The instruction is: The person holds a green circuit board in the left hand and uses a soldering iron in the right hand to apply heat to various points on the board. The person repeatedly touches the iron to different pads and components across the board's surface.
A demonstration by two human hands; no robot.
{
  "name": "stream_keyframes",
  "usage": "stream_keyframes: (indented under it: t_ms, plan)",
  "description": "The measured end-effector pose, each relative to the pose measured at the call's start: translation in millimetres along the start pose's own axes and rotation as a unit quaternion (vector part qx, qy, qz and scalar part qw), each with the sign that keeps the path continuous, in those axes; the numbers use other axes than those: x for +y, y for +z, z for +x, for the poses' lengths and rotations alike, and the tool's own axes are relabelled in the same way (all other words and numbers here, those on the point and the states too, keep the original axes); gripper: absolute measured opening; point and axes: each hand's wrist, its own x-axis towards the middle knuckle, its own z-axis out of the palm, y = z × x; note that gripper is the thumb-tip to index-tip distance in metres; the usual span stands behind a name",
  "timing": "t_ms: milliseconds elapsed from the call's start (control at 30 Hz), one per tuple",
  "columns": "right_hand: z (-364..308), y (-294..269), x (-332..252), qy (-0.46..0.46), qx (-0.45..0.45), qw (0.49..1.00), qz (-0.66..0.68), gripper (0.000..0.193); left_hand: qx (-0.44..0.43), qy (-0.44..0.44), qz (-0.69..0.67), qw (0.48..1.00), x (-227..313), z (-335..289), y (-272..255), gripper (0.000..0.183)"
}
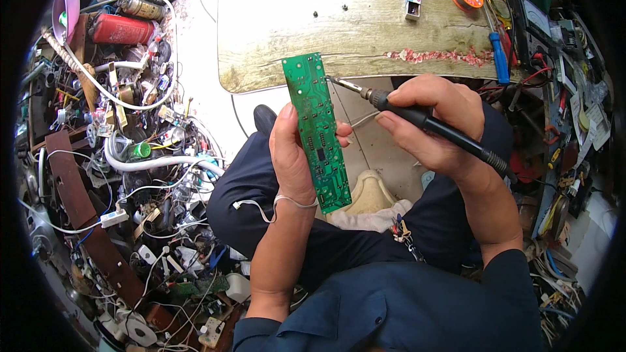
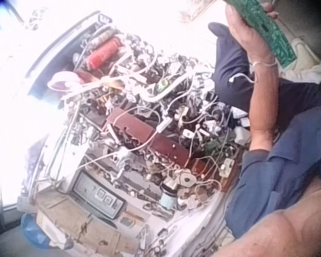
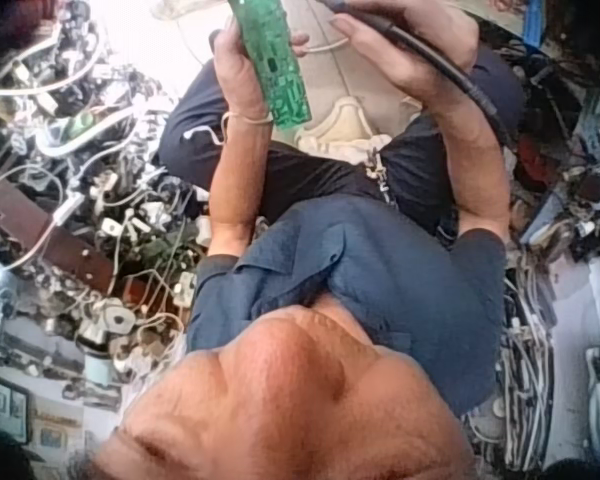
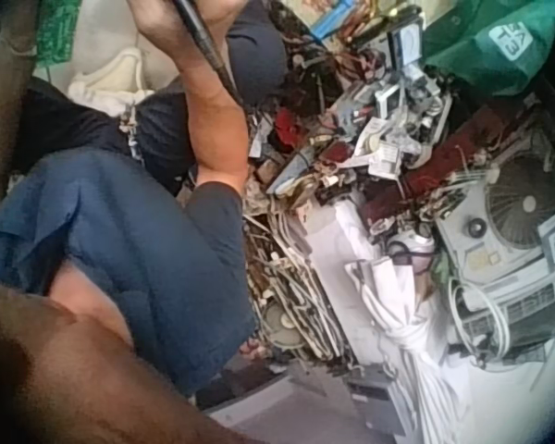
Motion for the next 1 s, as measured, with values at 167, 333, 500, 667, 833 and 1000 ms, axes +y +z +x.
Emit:
stream_keyframes:
  t_ms: [167,333,500,667,833,1000]
  plan:
    - [0.7,-0.5,0.8,-0.011,-0.002,1.0,-0.01,0.023,-0.001,0.001,-0.005,1.0,0.6,-0.6,0.3,0.05]
    - [-0.8,-4.1,-0.1,-0.002,-0.032,0.999,-0.007,0.033,0.006,0.0,0.009,1.0,1.8,-1.1,1.8,0.049]
    - [-0.2,-3.6,1.3,-0.014,-0.032,0.999,-0.007,0.033,0.007,0.011,0.022,1.0,1.5,-1.3,2.0,0.049]
    - [-0.2,-0.5,1.8,-0.002,-0.009,1.0,0.007,0.023,-0.006,0.013,0.019,1.0,2.8,-1.4,1.0,0.047]
    - [-0.2,0.0,3.1,-0.005,-0.006,1.0,0.008,0.024,0.001,0.02,0.026,0.999,3.4,-1.8,2.0,0.046]
    - [0.9,-2.4,3.6,-0.014,-0.003,1.0,-0.002,0.024,0.001,0.069,0.061,0.996,8.1,-3.0,8.2,0.041]
